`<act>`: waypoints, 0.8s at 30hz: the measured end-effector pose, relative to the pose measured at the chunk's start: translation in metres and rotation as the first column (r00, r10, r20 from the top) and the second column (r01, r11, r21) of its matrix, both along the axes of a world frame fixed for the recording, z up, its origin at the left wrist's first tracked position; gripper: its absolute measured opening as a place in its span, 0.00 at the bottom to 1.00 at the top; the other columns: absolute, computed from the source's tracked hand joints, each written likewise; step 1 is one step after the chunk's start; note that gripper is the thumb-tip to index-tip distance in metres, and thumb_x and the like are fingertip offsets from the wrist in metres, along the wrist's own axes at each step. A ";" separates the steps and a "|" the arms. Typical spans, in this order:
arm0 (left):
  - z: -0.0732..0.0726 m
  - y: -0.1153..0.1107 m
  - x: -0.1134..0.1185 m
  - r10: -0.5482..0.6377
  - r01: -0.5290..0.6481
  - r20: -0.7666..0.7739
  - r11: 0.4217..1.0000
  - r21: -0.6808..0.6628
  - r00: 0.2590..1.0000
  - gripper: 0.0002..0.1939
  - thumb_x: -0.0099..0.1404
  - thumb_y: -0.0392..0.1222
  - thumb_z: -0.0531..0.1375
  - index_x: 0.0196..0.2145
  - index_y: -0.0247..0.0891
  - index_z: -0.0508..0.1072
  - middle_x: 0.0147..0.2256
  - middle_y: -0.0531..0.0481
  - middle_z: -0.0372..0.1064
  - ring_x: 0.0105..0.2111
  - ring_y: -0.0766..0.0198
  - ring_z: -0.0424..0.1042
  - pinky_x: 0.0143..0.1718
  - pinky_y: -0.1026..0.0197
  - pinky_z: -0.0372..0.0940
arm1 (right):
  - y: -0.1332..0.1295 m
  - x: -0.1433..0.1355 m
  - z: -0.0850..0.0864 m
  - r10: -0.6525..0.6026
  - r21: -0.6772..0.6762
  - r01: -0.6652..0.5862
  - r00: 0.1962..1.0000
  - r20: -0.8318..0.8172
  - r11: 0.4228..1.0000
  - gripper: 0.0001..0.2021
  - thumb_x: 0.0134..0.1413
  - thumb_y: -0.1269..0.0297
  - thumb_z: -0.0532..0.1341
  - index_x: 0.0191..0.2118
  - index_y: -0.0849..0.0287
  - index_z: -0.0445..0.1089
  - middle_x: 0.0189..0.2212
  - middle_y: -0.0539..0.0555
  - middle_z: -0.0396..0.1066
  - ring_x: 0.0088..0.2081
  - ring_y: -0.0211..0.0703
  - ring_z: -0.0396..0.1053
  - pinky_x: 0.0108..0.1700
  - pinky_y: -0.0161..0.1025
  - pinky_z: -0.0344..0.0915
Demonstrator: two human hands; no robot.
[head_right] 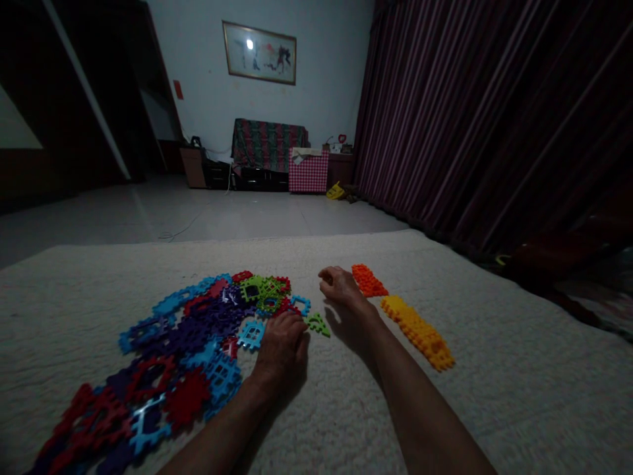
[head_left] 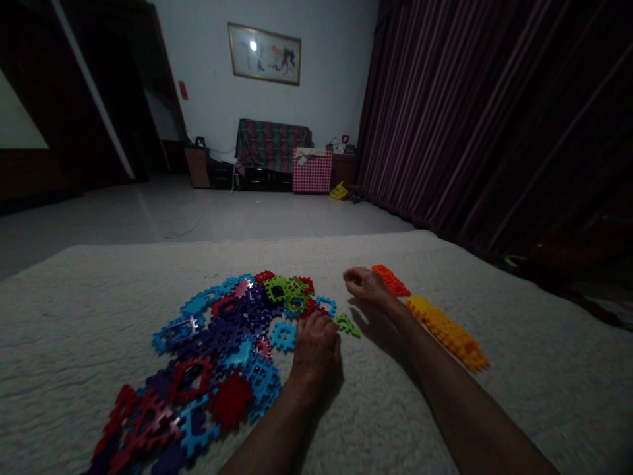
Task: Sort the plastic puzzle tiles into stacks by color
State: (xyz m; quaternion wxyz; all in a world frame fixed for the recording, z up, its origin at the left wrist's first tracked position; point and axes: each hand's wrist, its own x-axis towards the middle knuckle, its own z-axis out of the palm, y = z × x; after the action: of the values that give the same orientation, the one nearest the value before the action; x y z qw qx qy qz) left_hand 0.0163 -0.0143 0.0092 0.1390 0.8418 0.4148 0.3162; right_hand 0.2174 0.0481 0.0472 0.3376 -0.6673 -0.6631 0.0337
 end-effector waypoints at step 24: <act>-0.012 0.036 -0.014 0.488 -0.479 0.290 0.871 -0.107 0.823 0.26 0.62 0.29 0.51 0.57 0.34 0.69 0.63 0.33 0.60 0.66 0.46 0.57 0.65 0.42 0.57 | 0.032 -0.094 -0.039 0.362 0.035 -0.362 0.932 0.000 0.932 0.14 0.58 0.70 0.56 0.46 0.55 0.76 0.47 0.57 0.77 0.51 0.48 0.72 0.57 0.49 0.64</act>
State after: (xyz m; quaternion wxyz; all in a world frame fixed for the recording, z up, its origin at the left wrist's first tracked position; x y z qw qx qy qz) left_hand 0.0020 0.0222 -0.0024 0.1298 0.6473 0.5922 0.4619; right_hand 0.1231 0.0800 0.0084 0.3391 -0.5277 -0.7741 0.0860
